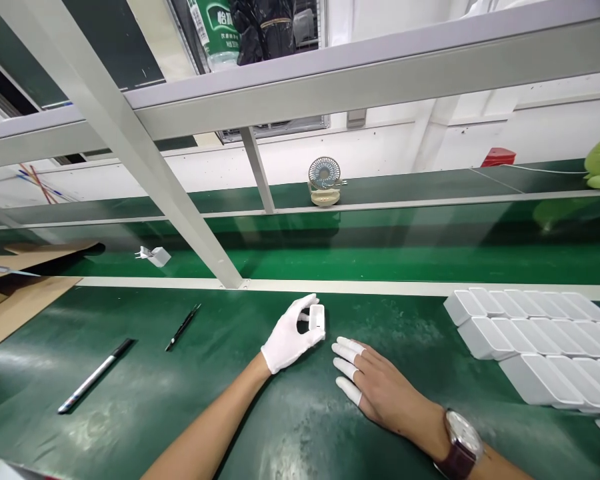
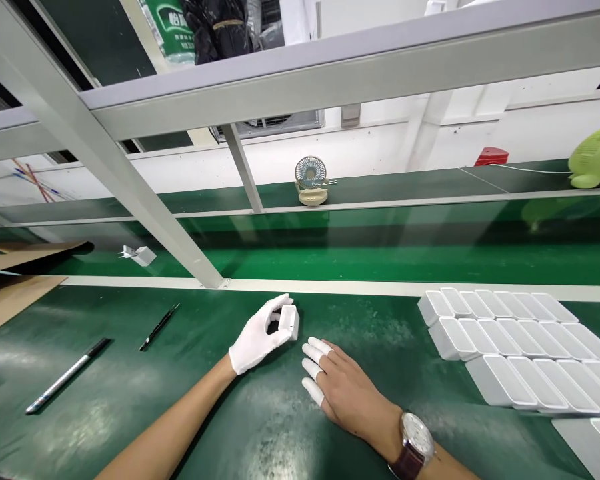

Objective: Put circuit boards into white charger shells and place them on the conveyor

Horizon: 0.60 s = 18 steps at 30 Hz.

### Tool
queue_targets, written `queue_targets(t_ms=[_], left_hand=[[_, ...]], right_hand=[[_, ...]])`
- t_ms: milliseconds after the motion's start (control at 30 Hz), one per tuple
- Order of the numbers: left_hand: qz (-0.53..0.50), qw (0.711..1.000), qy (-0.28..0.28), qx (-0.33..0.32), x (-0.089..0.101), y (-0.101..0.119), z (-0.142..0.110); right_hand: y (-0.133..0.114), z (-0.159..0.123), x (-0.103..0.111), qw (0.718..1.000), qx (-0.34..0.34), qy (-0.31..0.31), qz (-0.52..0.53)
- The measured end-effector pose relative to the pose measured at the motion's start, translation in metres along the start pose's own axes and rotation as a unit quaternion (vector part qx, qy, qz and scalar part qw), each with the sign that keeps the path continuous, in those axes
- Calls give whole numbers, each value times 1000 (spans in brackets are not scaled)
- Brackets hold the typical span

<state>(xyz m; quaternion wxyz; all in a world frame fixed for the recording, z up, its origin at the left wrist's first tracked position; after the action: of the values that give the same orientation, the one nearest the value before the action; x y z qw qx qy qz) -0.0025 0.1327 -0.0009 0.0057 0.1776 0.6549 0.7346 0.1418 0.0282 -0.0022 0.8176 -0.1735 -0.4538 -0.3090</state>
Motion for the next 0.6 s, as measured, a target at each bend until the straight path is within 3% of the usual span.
queue_targets(t_ms=[100, 333, 600], left_hand=[[-10, 1000, -13, 4, 2, -2, 1], [77, 996, -33, -33, -5, 6, 3], [68, 996, -44, -37, -8, 14, 2]], right_hand=[[0, 0, 0, 1000, 2, 1, 0], [1, 3, 1, 1000, -5, -12, 2], [3, 3, 5, 1000, -11, 0, 9]])
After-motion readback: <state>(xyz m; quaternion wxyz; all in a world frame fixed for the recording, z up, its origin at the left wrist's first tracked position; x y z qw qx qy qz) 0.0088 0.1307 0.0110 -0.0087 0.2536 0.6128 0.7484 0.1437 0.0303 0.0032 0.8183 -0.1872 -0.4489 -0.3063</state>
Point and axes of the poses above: each hand's wrist, its own z-axis towards the middle knuckle, its own x-axis out of the back of the hand, y = z × x, the point moved 9 cm from there along z, towards the middle knuckle, and after that the axes turned 12 degrees about -z, right-handed, at the moved point
